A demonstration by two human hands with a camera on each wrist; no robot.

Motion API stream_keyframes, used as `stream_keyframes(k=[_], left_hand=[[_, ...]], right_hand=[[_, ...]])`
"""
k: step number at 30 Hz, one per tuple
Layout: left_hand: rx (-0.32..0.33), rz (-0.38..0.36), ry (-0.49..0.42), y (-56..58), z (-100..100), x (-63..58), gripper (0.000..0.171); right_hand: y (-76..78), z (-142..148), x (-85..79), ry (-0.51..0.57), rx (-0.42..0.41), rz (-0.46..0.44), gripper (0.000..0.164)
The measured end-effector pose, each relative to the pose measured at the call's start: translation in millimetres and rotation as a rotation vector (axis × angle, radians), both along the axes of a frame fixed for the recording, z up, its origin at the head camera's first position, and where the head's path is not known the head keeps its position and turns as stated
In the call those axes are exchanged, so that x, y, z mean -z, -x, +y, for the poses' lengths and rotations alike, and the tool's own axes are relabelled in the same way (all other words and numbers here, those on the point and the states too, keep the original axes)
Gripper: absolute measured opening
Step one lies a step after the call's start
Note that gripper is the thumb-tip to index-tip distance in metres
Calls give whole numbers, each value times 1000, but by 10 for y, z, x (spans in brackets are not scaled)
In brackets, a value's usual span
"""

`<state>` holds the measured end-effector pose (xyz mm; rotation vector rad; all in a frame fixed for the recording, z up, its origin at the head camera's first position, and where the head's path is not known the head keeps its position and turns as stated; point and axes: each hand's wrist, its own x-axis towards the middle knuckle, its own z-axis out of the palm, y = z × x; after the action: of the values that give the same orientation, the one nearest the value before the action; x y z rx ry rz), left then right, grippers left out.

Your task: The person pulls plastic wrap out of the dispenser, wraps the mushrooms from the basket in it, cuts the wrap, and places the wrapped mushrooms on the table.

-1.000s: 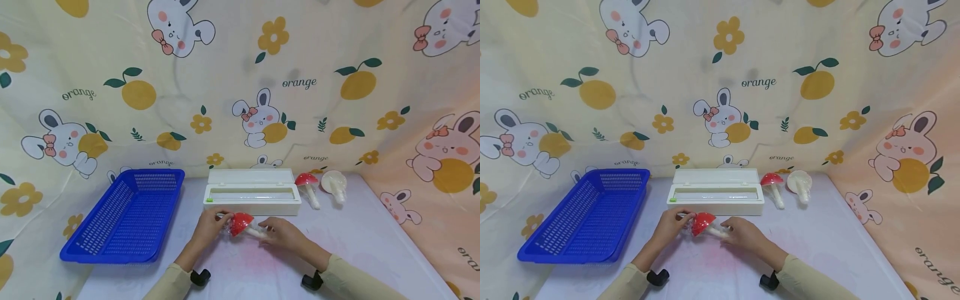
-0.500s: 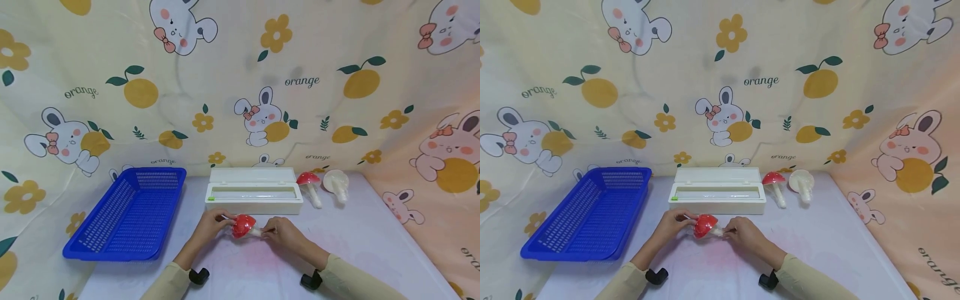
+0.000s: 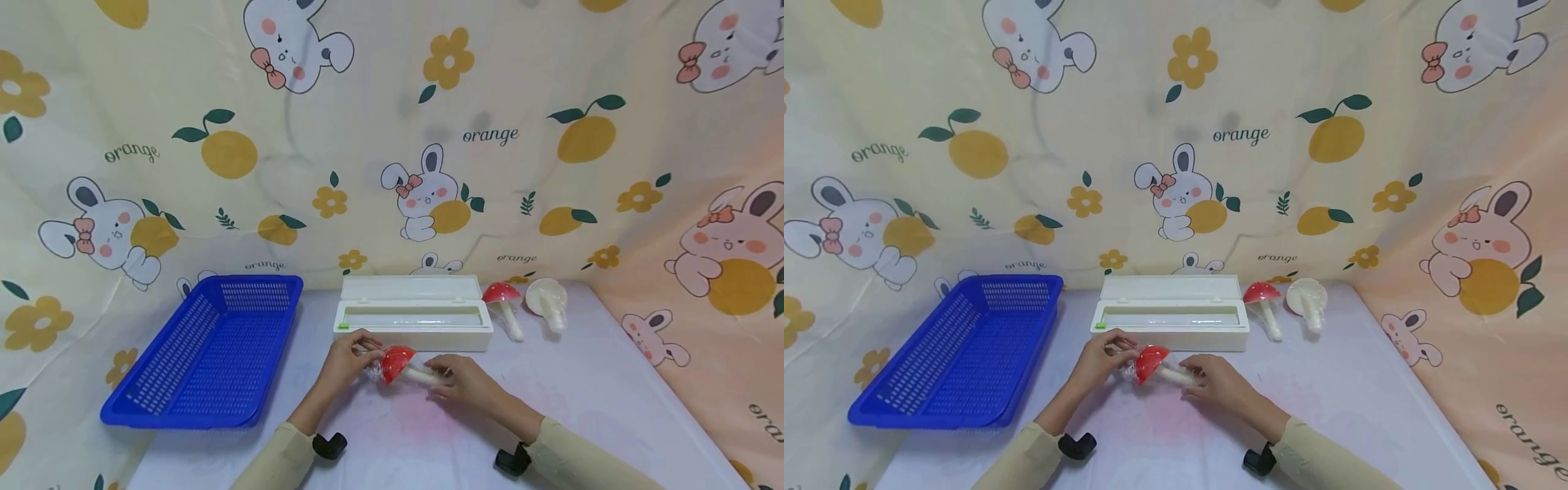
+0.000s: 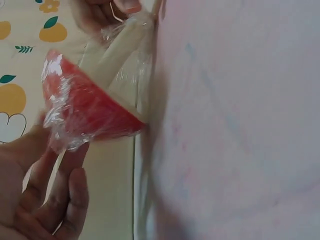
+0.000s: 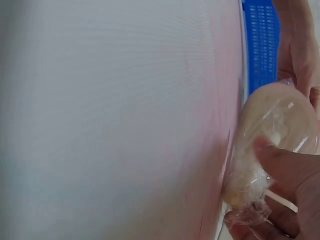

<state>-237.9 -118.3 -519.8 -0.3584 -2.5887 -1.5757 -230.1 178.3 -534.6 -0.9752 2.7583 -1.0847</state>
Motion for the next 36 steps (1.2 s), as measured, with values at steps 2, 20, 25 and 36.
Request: stream_keyframes(k=[2,20,25,36], left_hand=[[0,10,-29,-5,8,-3,12],[67,-19,35,-2,-48,39,24],[43,-48,-59,33,15,21,13],[-13,-19,-68,34,60,47,10]], right_hand=[[-9,8,-11,-4,1,-14,47],[13,75,57,-68,52,31,36],[5,19,12,-137,103,10,45],[-39,-30,-19,-138,111,106,26]])
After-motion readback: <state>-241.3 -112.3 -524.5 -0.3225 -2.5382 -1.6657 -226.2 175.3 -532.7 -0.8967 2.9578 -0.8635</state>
